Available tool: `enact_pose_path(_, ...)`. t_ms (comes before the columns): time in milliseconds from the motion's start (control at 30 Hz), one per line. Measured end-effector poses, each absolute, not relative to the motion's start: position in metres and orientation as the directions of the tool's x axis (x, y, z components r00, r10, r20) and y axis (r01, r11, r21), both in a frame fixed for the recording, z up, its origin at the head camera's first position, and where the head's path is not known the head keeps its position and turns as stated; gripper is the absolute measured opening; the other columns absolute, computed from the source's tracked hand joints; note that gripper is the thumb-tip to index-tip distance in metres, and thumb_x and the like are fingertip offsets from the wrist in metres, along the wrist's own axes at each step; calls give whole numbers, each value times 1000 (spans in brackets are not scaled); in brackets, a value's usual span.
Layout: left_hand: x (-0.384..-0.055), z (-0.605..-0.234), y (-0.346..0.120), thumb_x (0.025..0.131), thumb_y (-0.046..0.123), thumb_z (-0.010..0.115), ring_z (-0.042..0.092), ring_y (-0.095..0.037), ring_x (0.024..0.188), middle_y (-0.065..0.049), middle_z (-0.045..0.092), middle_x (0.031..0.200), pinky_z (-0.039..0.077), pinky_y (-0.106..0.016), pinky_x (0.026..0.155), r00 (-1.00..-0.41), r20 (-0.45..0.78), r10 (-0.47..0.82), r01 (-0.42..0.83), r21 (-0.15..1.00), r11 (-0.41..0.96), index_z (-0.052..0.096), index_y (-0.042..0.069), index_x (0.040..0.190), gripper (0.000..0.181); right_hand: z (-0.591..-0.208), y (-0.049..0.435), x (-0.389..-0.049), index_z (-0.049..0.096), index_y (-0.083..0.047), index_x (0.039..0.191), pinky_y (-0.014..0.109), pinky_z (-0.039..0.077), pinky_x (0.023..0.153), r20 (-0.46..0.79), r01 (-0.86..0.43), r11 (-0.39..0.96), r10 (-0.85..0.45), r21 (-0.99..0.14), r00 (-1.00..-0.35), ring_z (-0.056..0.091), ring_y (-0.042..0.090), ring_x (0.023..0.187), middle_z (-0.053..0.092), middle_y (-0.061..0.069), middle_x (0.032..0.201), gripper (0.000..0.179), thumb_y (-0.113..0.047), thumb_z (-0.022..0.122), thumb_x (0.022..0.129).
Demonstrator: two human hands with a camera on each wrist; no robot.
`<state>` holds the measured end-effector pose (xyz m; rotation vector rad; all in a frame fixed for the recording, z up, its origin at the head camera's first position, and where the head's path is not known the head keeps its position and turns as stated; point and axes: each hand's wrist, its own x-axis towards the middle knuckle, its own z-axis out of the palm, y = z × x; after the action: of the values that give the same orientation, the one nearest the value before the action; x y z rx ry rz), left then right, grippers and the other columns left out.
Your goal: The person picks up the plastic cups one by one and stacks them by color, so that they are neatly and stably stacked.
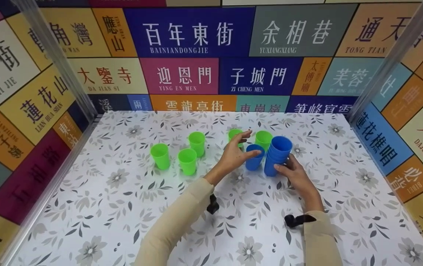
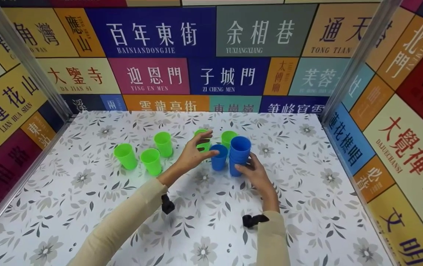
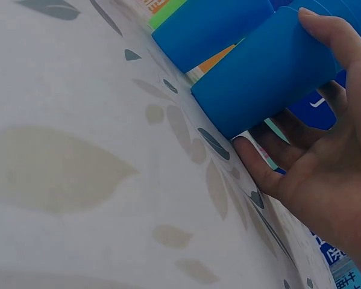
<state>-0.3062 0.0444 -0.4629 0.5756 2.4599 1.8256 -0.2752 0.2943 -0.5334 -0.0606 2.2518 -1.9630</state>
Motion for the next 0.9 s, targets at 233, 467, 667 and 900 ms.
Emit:
enact_pose_path(233, -310, -478, 46, 84, 22, 82, 49, -36, 137, -14, 52, 147, 45, -48, 112, -950, 151, 274, 219, 947, 236, 48, 11, 147, 72, -535, 296, -275, 11, -18, 163, 54, 22, 125, -99, 80, 149, -126, -986, -987, 23, 40, 153, 22, 25, 164, 87, -29, 67, 97)
enact_pose_path(467, -311, -490, 48, 84, 21, 82, 49, -34, 136, -14, 53, 146, 43, -50, 113, -956, 114, 269, 181, 954, 240, 47, 8, 147, 74, -536, 295, -277, 12, -18, 162, 54, 22, 124, -93, 74, 148, -124, -986, -988, 23, 41, 152, 23, 25, 164, 88, -30, 68, 96)
enact_pose_path(667, -312, -497, 53, 83, 20, 83, 50, -29, 136, -12, 51, 149, 43, -46, 114, -957, 92, 274, 158, 961, 229, 45, 8, 148, 77, -533, 294, -277, 14, -20, 162, 53, 24, 124, -98, 79, 148, -121, -986, -988, 25, 40, 152, 24, 24, 164, 87, -31, 69, 95)
enact_pose_path(900, -312, -502, 59, 83, 23, 83, 52, -32, 135, -14, 49, 150, 47, -43, 111, -964, 54, 261, 119, 963, 241, 43, 10, 150, 79, -531, 294, -276, 13, -21, 162, 54, 27, 123, -87, 66, 162, -122, -985, -989, 27, 40, 151, 25, 25, 163, 87, -30, 68, 96)
